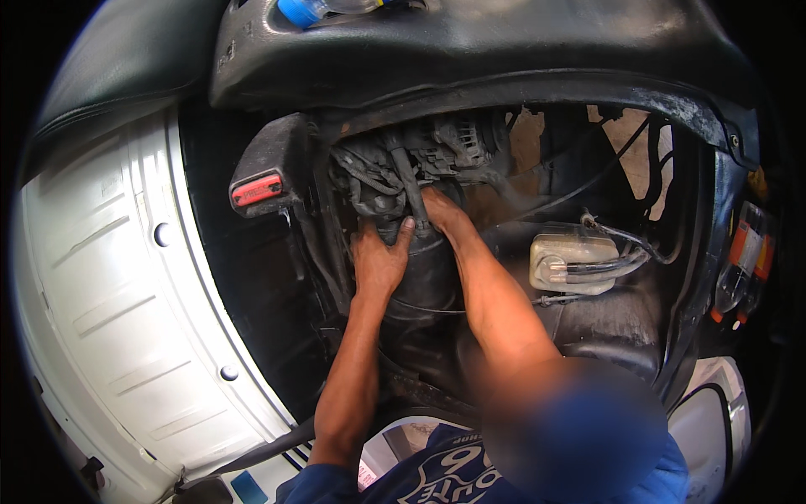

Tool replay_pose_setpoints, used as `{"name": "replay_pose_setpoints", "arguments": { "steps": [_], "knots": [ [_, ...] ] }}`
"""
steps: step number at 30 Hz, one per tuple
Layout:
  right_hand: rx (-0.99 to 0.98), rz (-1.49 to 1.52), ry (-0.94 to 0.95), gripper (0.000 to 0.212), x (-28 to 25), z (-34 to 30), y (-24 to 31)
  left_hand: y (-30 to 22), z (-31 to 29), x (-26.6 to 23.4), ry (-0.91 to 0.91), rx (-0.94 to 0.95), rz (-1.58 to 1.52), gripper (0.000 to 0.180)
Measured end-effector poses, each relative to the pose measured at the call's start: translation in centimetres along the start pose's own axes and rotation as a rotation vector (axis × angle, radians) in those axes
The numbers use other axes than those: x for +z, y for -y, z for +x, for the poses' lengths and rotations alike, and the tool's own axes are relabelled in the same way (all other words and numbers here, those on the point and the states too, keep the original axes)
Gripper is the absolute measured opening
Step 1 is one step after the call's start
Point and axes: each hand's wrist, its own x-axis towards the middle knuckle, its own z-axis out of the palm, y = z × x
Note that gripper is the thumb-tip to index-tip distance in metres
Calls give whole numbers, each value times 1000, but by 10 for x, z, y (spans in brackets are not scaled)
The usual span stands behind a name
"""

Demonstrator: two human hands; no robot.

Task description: The person picks up a flexible rubber boot and a utility knife, walks to a white van, and attempts to fit the boot into the engine bay. After several attempts, the person removes the boot and walks to an office area to show it to others.

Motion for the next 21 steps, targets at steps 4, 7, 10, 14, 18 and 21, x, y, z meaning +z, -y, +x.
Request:
{"name": "replay_pose_setpoints", "arguments": {
  "steps": [4, 7, 10, 14, 18, 21],
  "knots": [
    [34, 240, 50, 61, 5, 5, -8, -7, 5, -8, 138, -19, 101, 50],
    [10, 196, 65, 59, 2, 12, -18, -10, 7, -8, 163, -12, 175, 49],
    [-89, 2, 113, 61, -3, 17, -27, -14, 7, -5, 163, 13, 243, 49],
    [-254, -84, 53, 49, -8, 11, -30, -14, 4, -10, 167, 70, 258, 51],
    [-153, 49, 108, 58, -9, 1, -26, -7, 7, -22, 281, 58, 169, 50],
    [-91, 375, 265, 59, -8, 1, -26, 0, 6, -29, 298, 40, 82, 49]
  ]
}}
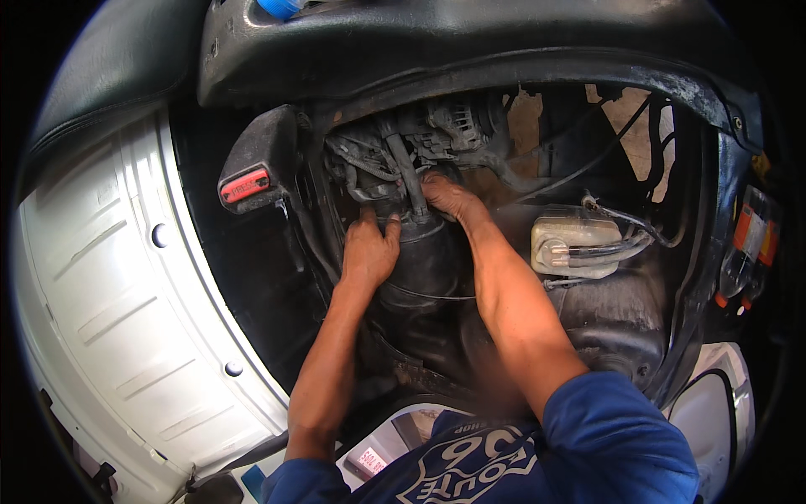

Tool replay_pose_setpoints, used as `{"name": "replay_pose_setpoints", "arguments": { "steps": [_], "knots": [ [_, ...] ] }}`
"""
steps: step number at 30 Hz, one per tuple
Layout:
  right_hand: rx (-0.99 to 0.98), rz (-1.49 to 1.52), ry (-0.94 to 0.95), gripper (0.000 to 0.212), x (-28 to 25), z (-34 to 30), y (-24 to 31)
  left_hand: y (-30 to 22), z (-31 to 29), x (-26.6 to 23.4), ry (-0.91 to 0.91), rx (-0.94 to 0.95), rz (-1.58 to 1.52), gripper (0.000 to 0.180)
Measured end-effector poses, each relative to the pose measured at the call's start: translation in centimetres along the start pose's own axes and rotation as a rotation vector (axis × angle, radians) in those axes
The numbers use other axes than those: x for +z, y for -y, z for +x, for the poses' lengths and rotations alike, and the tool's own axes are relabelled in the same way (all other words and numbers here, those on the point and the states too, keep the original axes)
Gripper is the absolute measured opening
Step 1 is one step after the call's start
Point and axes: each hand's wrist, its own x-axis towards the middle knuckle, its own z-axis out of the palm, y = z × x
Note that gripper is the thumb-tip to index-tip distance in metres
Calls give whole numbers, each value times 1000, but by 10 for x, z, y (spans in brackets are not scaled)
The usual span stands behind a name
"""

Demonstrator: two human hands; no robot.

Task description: The person picks up a flexible rubber boot and a utility knife, walks to a white van, and attempts to fit the boot into the engine bay. After several attempts, the person removes the boot and walks to an office area to show it to others.

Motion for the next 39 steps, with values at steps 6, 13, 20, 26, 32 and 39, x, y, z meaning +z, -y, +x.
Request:
{"name": "replay_pose_setpoints", "arguments": {
  "steps": [6, 13, 20, 26, 32, 39],
  "knots": [
    [-53, -271, -37, 55, -7, 5, -4, 6, -21, 18, -429, 338, -54, 44],
    [-120, -447, -119, 40, -8, -7, 2, 5, -29, 36, -443, 347, 18, 62],
    [16, -195, 85, 43, -12, -5, 13, 0, -16, 20, -353, 234, -154, 54],
    [8, 126, 112, 29, -7, -3, 5, 6, -6, 11, -268, 240, -156, 51],
    [-31, 276, 129, 29, -4, -4, 5, 5, -3, 16, -313, 309, -84, 51],
    [-15, -81, 78, 40, -6, -12, 18, 12, -10, 14, -225, 191, -259, 46]
  ]
}}
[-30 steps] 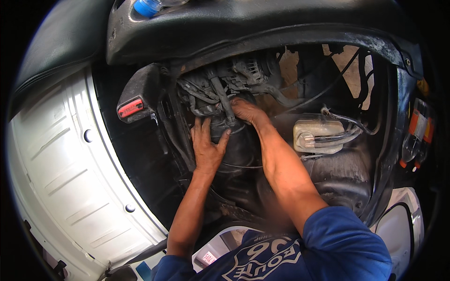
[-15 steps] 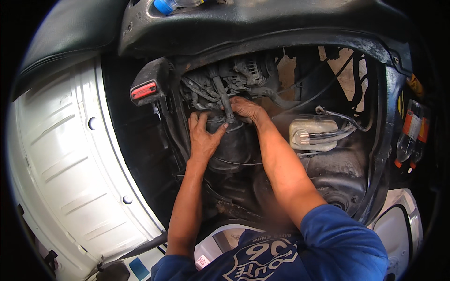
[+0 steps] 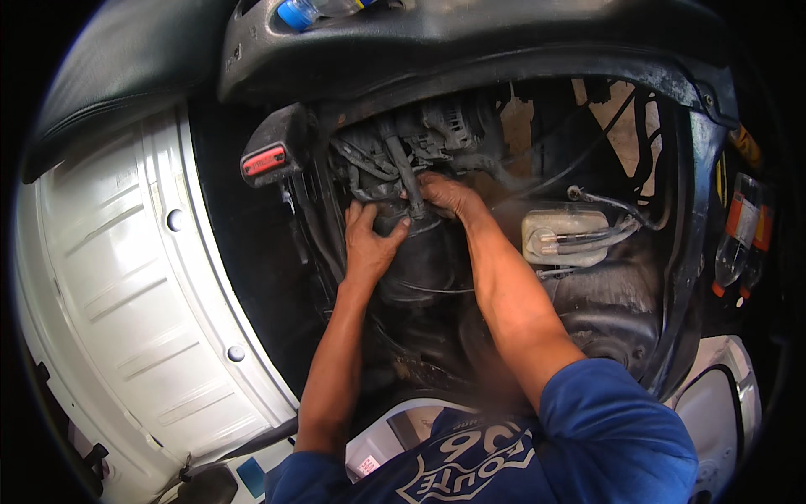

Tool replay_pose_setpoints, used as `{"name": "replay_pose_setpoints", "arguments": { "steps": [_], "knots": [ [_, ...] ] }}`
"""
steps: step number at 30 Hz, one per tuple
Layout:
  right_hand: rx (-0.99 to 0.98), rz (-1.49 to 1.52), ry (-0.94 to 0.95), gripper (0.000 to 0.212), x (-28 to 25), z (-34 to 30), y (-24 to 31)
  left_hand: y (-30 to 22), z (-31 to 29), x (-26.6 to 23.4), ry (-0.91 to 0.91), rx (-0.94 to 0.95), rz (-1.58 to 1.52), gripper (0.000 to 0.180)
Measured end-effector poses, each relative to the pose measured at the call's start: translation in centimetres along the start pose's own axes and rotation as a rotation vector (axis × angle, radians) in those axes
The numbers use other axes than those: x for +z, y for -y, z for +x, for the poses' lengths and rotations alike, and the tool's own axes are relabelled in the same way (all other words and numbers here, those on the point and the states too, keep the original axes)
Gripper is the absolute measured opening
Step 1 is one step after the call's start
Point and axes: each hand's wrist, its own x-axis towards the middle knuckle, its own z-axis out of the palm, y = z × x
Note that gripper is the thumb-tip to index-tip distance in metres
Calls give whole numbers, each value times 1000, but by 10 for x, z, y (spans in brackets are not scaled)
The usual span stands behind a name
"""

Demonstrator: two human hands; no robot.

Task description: The person picks up a flexible rubber boot and a utility knife, walks to a white van, and attempts to fit the boot into the engine bay. After several attempts, the person removes the boot and walks to an office area to show it to others.

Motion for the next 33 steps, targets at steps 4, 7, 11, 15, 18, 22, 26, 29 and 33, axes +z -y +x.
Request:
{"name": "replay_pose_setpoints", "arguments": {
  "steps": [4, 7, 11, 15, 18, 22, 26, 29, 33],
  "knots": [
    [47, 211, -70, 34, 5, -2, -2, 5, 23, 17, -247, -595, -320, 62],
    [27, 486, -167, 29, 7, -3, -8, 30, 59, 19, 8, -783, -726, 82],
    [-4, 447, -153, 25, 7, -6, -12, 57, 74, 32, 19, -609, -685, 86],
    [-64, 582, -245, 18, 11, -4, -20, 68, 87, 38, 12, -619, -793, 81],
    [-119, 637, -249, 16, 14, -1, -24, 66, 90, 33, 112, -464, -382, 69],
    [-117, 539, -275, 15, 17, -2, -24, 54, 83, 26, 121, -294, -238, 53],
    [-121, 557, -297, 13, 17, -10, -14, 38, 75, 24, 84, -316, -350, 54],
    [-32, 499, -335, 16, 19, -14, -5, 26, 74, 19, 35, -359, -308, 56],
    [32, 237, -412, 20, 18, -9, -1, 17, 70, 18, 51, -369, -290, 56]
  ]
}}
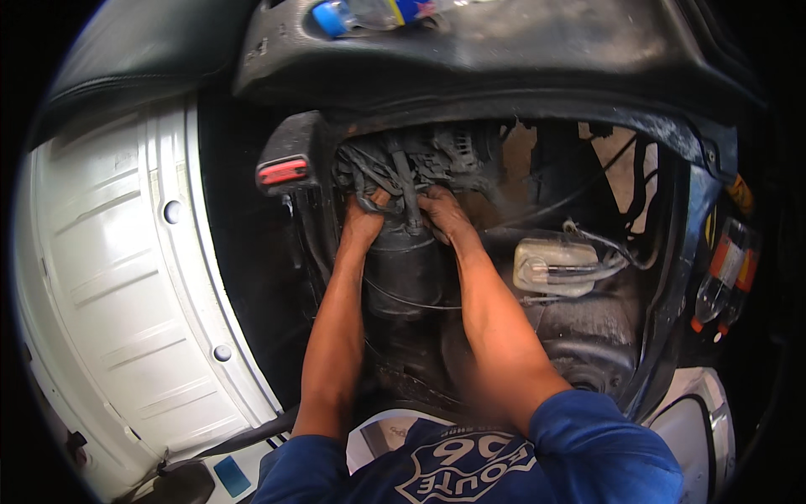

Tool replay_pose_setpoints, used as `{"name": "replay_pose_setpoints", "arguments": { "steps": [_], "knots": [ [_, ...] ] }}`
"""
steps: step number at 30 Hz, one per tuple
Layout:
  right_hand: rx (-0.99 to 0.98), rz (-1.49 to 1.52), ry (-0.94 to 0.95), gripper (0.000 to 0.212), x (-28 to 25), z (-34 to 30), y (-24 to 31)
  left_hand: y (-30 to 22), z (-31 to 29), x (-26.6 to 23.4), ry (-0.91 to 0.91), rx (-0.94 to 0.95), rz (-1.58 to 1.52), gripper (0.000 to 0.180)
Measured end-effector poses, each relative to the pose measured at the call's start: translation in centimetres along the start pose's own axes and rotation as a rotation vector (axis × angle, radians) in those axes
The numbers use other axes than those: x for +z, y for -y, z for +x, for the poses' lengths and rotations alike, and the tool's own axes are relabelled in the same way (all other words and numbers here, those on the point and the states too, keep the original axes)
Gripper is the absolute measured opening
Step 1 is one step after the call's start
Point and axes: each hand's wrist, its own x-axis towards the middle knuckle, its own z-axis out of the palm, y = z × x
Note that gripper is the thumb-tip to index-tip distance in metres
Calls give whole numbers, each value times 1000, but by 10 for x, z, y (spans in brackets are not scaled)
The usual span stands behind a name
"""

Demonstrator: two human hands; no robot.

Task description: The person picks up a flexible rubber boot and a utility knife, walks to a white van, and attempts to fit the boot into the engine bay. After several attempts, the person removes the boot and walks to an office area to show it to others.

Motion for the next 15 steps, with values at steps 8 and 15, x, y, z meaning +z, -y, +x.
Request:
{"name": "replay_pose_setpoints", "arguments": {
  "steps": [8, 15],
  "knots": [
    [16, 138, 260, 27, -16, 24, -14, 17, -10, -2, -75, -78, -469, 69],
    [22, -218, 166, 33, -12, 2, 7, 34, -5, 7, -278, 140, -85, 70]
  ]
}}
